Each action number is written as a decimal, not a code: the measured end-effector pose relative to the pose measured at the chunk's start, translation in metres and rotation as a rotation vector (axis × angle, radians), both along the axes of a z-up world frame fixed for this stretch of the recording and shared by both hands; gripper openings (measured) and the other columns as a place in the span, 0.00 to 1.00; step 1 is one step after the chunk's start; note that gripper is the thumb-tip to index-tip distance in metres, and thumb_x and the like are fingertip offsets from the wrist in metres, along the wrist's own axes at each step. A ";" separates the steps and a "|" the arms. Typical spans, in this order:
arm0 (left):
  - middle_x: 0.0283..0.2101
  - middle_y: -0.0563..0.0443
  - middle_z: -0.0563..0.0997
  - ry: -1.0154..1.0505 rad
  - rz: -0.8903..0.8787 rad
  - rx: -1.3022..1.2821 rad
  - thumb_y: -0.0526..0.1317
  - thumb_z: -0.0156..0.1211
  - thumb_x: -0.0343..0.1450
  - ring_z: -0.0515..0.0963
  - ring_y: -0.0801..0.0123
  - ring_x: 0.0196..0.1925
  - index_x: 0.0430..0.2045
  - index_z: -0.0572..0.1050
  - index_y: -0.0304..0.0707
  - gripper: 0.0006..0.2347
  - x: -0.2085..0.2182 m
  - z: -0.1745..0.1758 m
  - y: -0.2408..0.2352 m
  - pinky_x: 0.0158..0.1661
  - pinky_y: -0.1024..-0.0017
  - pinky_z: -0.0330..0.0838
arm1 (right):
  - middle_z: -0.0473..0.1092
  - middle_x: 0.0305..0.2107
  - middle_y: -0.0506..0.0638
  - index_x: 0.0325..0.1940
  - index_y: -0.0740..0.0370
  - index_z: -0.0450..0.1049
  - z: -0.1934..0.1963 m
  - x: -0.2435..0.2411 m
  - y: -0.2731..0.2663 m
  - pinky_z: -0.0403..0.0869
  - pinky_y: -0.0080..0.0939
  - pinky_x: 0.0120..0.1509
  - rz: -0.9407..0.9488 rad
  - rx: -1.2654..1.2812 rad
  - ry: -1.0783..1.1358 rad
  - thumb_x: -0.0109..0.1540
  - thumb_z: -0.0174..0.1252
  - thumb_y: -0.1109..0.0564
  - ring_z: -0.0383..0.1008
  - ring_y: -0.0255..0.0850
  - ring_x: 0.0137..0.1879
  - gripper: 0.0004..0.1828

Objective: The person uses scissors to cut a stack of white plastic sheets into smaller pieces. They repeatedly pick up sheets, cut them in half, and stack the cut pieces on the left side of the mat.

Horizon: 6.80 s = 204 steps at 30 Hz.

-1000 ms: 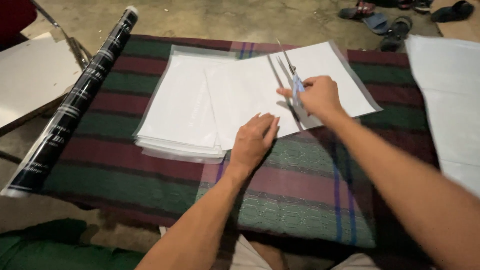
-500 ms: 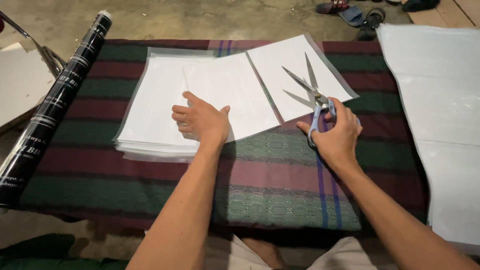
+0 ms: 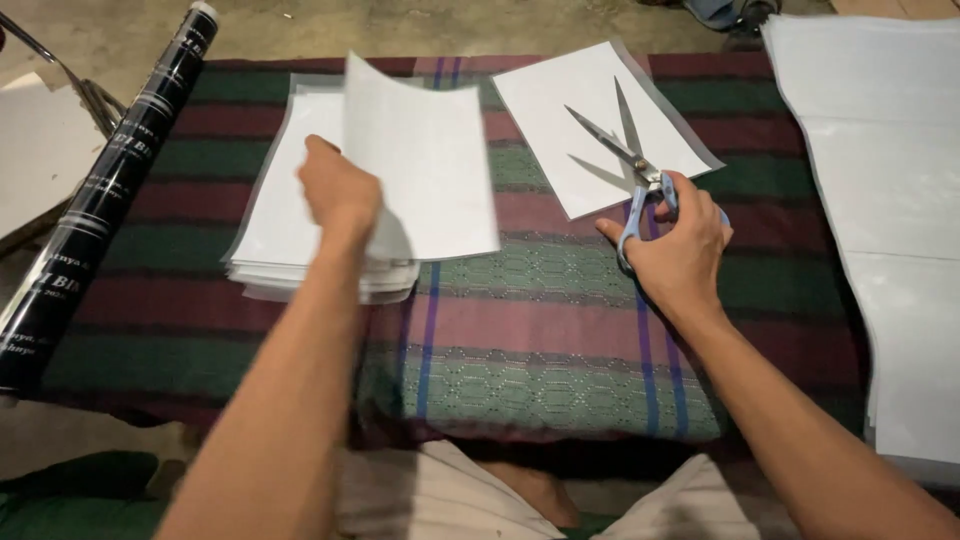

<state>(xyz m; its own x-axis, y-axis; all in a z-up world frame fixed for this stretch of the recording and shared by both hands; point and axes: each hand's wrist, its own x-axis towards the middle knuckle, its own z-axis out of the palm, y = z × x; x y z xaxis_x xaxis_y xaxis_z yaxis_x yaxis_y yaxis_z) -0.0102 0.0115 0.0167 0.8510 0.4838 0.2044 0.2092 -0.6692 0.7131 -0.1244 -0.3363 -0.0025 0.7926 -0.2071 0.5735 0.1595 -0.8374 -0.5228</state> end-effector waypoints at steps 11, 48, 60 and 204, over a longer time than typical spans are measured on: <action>0.46 0.21 0.81 0.199 -0.162 0.266 0.37 0.71 0.70 0.79 0.26 0.49 0.54 0.77 0.24 0.20 0.023 -0.009 0.126 0.45 0.28 0.72 | 0.66 0.35 0.53 0.63 0.69 0.71 0.002 0.000 0.002 0.67 0.59 0.53 0.002 0.015 0.016 0.51 0.82 0.40 0.72 0.56 0.44 0.46; 0.45 0.30 0.68 0.213 -0.224 -0.002 0.41 0.82 0.57 0.69 0.37 0.53 0.63 0.49 0.32 0.46 -0.021 -0.010 -0.253 0.53 0.47 0.62 | 0.64 0.45 0.56 0.73 0.69 0.56 -0.006 0.003 -0.002 0.46 0.63 0.65 -0.238 0.142 -0.004 0.52 0.73 0.65 0.60 0.57 0.56 0.48; 0.41 0.23 0.83 0.144 -0.203 -0.174 0.37 0.67 0.65 0.81 0.29 0.51 0.41 0.79 0.19 0.16 0.065 -0.038 -0.131 0.49 0.43 0.77 | 0.65 0.56 0.66 0.78 0.73 0.48 -0.026 0.013 -0.011 0.50 0.63 0.61 -0.238 0.010 0.121 0.61 0.69 0.52 0.60 0.61 0.59 0.50; 0.50 0.52 0.75 -0.297 -0.544 0.403 0.46 0.59 0.74 0.75 0.63 0.51 0.46 0.78 0.45 0.11 -0.059 -0.043 -0.119 0.53 0.59 0.67 | 0.74 0.58 0.63 0.65 0.61 0.76 0.021 0.003 -0.084 0.60 0.70 0.71 -0.008 -0.268 -0.225 0.66 0.50 0.76 0.69 0.66 0.66 0.25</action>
<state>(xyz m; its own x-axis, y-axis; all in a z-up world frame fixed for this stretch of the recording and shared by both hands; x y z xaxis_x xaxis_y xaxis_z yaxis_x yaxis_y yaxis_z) -0.0688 -0.1076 -0.0262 0.8303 -0.1521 0.5361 -0.3903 -0.8454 0.3646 -0.1210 -0.4201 0.0181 0.6391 -0.0307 0.7685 0.2390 -0.9418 -0.2365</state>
